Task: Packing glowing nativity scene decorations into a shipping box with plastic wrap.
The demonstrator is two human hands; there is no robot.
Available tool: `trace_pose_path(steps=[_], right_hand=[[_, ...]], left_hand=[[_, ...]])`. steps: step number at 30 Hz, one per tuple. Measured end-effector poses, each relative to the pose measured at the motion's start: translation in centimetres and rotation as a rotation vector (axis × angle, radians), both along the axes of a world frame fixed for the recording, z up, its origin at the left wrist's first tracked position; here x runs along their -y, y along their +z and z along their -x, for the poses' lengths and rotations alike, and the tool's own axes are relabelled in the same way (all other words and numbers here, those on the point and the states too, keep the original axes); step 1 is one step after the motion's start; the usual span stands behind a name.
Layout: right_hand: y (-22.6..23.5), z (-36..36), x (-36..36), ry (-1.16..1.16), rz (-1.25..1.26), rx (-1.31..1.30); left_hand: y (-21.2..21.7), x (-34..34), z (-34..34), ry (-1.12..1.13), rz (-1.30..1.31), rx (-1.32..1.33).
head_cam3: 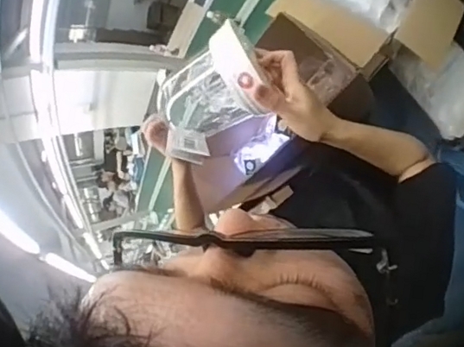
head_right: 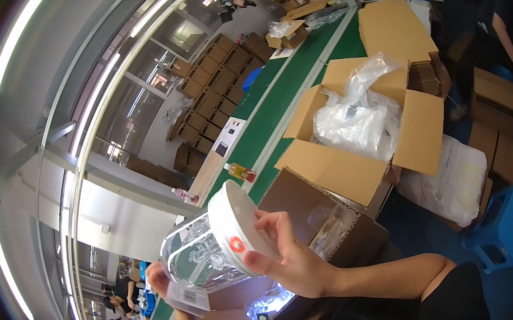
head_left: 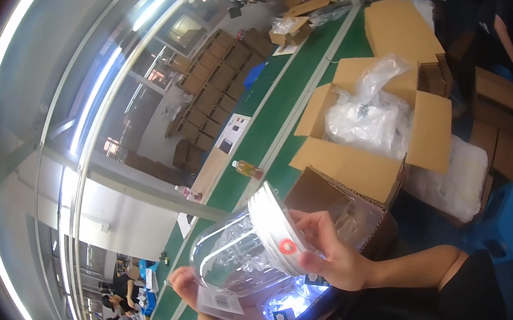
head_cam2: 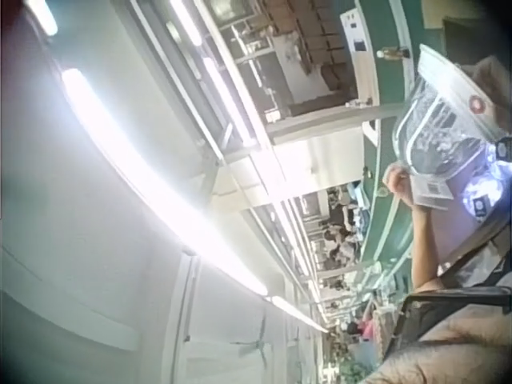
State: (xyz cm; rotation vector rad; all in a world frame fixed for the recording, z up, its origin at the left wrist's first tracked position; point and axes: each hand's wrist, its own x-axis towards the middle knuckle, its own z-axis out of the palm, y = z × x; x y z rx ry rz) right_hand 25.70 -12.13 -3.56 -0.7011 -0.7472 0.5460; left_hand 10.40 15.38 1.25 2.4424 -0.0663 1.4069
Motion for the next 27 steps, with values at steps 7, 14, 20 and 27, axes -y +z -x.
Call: trace_pose_path(steps=[7, 14, 20, 27], right_hand=[[-1.9, 0.1, -0.9, -0.155, 0.022, 0.035], [-2.9, 0.4, -1.3, -0.094, -0.064, 0.155], [-2.9, 1.3, -1.6, -0.107, -0.025, 0.259], [-0.8, 1.7, -1.0, -0.287, -0.027, 0.719]], left_hand=[[-1.1, 2.4, 0.7, 0.051, -0.054, 0.021], [-0.3, 3.2, 2.6, -0.004, 0.308, -0.1], [-0.4, 1.1, 4.2, -0.028, 0.596, -0.078], [0.0, 1.4, 4.1, 0.038, 1.177, -0.243]])
